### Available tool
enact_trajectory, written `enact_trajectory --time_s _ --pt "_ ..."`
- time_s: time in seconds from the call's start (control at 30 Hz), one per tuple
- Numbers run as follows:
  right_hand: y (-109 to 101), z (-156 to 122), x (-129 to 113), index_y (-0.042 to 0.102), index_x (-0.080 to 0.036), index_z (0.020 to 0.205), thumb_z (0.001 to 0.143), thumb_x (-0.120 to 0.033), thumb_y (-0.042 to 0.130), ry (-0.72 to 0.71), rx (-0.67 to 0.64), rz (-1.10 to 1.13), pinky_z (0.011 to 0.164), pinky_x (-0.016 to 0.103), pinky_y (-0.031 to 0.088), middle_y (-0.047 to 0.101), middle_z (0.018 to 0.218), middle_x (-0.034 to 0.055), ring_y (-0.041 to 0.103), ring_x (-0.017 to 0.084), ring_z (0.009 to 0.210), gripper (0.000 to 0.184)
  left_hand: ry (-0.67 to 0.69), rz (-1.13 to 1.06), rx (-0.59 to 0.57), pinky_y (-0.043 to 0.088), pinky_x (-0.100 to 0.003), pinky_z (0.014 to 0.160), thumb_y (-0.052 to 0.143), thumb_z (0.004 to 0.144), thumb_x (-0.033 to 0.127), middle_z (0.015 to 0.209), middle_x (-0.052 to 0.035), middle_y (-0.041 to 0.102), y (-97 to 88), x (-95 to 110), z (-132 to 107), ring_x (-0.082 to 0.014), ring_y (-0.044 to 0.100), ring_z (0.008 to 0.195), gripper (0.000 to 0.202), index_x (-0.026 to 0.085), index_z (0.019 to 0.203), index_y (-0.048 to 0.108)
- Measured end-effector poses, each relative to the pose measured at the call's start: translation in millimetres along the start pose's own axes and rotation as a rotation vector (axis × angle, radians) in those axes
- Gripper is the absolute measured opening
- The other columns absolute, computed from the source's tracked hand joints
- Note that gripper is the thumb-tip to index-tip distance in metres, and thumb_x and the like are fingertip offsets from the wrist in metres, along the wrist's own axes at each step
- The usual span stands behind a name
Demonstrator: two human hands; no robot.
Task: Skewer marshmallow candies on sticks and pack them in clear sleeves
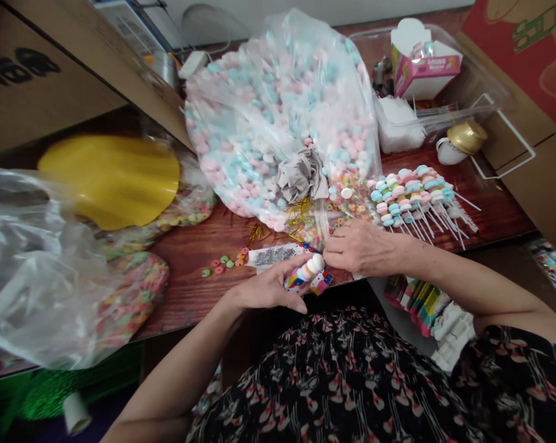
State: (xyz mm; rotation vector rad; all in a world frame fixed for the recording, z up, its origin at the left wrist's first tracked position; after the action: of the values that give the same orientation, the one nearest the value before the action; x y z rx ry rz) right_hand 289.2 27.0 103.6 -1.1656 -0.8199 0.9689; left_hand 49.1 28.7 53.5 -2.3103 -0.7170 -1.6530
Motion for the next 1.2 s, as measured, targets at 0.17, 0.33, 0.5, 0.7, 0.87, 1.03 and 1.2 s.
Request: enact_trajectory --time_s 0.17,0.33,0.5,0.7,0.87,1.03,1.2 --pt "5 -4 -4 0.059 -0.017 0.084 0.092 -0.012 0.040 0.101 -0.086 0.026 0.060 0.030 0.023 0.060 0.078 0.0030 0.046 0.013 0.067 0.021 0.111 0.111 0.118 0.052 -0.037 0.087 0.074 0.073 0.023 0.113 -0.0085 0.065 -3.4 -7 -3 -0.0227 0.063 0.102 0.086 0.024 0.147 0.030" --pt "20 7 -18 0.057 -0.016 0.086 0.092 -0.014 0.042 0.067 -0.046 0.074 0.060 0.029 0.026 0.060 0.079 0.0029 0.047 0.013 0.067 0.017 0.206 0.433 0.161 0.040 -0.046 0.107 0.075 0.072 0.022 0.140 -0.0126 0.051 2.4 -11 6 -0.0282 0.051 0.126 0.088 0.022 0.148 0.030" --pt "43 23 -29 0.057 -0.016 0.085 0.090 -0.016 0.046 0.035 0.008 0.093 0.061 0.030 0.028 0.063 0.079 0.0041 0.050 0.014 0.068 0.013 0.238 0.430 0.146 0.038 -0.045 0.109 0.075 0.071 0.020 0.139 -0.0123 0.053 6.4 -11 16 -0.0276 0.051 0.126 0.090 0.021 0.149 0.030" --pt "51 22 -23 0.059 -0.016 0.085 0.093 -0.025 0.046 0.136 0.083 0.041 0.060 0.030 0.024 0.061 0.075 0.0028 0.047 0.014 0.067 0.017 0.101 0.571 0.297 0.044 -0.042 0.099 0.082 0.061 0.029 0.124 -0.0107 0.063 -9.6 -15 -3 -0.0286 0.059 0.113 0.098 0.019 0.146 0.033" --pt "53 20 -23 0.062 -0.018 0.089 0.095 -0.021 0.043 0.209 0.238 -0.012 0.062 0.031 0.023 0.059 0.074 0.0017 0.046 0.013 0.070 0.020 -0.050 0.689 0.320 0.047 -0.030 0.075 0.072 0.070 0.031 0.087 -0.0014 0.069 -21.7 -21 -15 -0.0213 0.062 0.082 0.032 0.019 0.099 0.066" --pt "59 32 -33 0.064 -0.017 0.085 0.092 -0.020 0.045 0.133 0.085 0.094 0.059 0.030 0.022 0.064 0.079 0.0037 0.049 0.013 0.067 0.019 -0.059 0.359 0.137 0.043 -0.022 0.066 0.071 0.072 0.033 0.074 0.0037 0.063 -11.1 -26 -8 -0.0138 0.055 0.070 0.022 0.016 0.084 0.064" --pt "59 42 -21 0.065 -0.018 0.087 0.090 -0.020 0.048 0.479 -0.207 0.300 0.056 0.027 0.024 0.070 0.082 0.0038 0.057 0.013 0.067 0.018 -0.030 0.721 0.408 0.042 -0.026 0.066 0.065 0.077 0.031 0.078 -0.0005 0.066 -7.6 -35 -11 -0.0179 0.059 0.072 0.016 0.019 0.086 0.063"
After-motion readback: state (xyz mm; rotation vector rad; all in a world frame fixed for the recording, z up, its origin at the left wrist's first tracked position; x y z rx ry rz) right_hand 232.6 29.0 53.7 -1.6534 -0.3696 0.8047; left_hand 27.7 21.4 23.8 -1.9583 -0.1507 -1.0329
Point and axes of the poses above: each hand's wrist, its own z-axis towards the middle knuckle, its own y-axis out of the palm, x = y × z, the point moved 1 cm from there along z, towards the middle knuckle
